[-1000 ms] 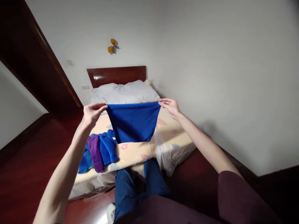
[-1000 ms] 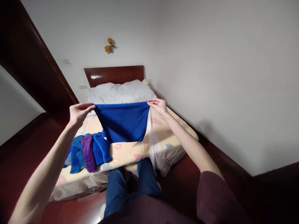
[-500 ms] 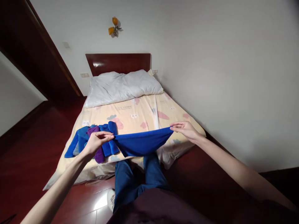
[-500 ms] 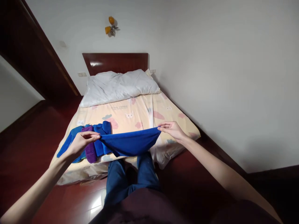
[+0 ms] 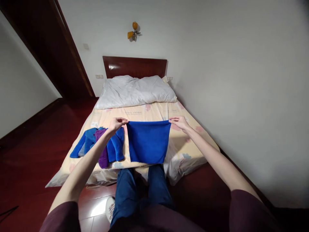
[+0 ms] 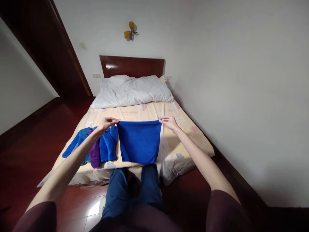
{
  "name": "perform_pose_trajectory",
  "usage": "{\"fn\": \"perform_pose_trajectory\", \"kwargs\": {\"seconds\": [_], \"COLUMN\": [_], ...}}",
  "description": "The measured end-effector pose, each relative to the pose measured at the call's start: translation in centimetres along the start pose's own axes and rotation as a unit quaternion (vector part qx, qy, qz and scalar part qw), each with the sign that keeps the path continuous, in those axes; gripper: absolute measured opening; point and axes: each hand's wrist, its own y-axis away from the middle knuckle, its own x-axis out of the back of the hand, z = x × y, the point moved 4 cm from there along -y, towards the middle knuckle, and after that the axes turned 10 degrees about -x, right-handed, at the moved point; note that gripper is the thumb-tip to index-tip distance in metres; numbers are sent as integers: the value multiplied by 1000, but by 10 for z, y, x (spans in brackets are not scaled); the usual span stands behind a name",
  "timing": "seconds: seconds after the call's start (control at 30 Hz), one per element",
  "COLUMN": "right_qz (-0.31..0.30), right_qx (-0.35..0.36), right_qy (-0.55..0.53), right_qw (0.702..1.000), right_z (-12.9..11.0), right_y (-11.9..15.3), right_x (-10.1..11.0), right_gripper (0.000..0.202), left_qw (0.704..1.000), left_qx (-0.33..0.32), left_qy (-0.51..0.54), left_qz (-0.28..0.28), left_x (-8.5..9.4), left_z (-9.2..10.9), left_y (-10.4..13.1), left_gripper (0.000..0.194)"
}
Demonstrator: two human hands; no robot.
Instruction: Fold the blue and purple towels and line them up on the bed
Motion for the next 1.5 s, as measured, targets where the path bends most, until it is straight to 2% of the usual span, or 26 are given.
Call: {"fn": "perform_pose_trajectory", "kwargs": {"seconds": [0.17, 0.23, 0.3, 0.37, 0.43, 0.53, 0.63, 0.7, 0.77, 0.83, 1.0, 1.13, 1.33, 1.5], "right_qz": [75, 86, 86, 78, 65, 30, -11, -35, -41, -27, 7, -1, -65, -138], "right_qx": [135, 188, 218, 218, 196, 119, 18, -52, -83, -103, -179, -200, -235, -266], "right_qy": [-21, -12, 15, 47, 68, 76, 76, 63, 57, 53, 63, 63, 58, 70], "right_qw": [988, 978, 972, 972, 976, 989, 997, 996, 994, 993, 982, 978, 968, 952], "right_z": [-19, -13, 6, 39, 83, 163, 243, 287, 316, 333, 345, 343, 339, 343], "right_y": [-45, -53, -56, -55, -49, -29, 3, 26, 43, 52, 43, 39, 59, 80], "right_x": [-7, -4, -1, -3, -10, -32, -60, -76, -86, -91, -92, -90, -74, -60], "right_gripper": [38, 38, 36, 34, 31, 26, 21, 20, 23, 25, 24, 17, 18, 20], "left_qw": [990, 982, 973, 967, 968, 972, 965, 953, 944, 939, 940, 945, 964, 973], "left_qx": [-122, -165, -197, -207, -170, -55, 25, 121, 189, 218, 230, 242, 210, 128], "left_qy": [-55, -84, -109, -144, -184, -227, -243, -246, -247, -250, -241, -213, -148, -158], "left_qz": [39, 44, 44, 39, 21, -36, -90, -126, -112, -89, -68, -54, -70, -112], "left_x": [6, 9, 10, 6, -2, -22, -46, -59, -66, -70, -74, -74, -65, -54], "left_z": [16, 14, 1, -24, -61, -128, -189, -226, -251, -267, -279, -277, -267, -264], "left_y": [-45, -52, -48, -33, -7, 47, 106, 140, 163, 174, 174, 176, 203, 232], "left_gripper": [59, 64, 64, 58, 51, 40, 40, 43, 36, 25, 8, 10, 17, 22]}}
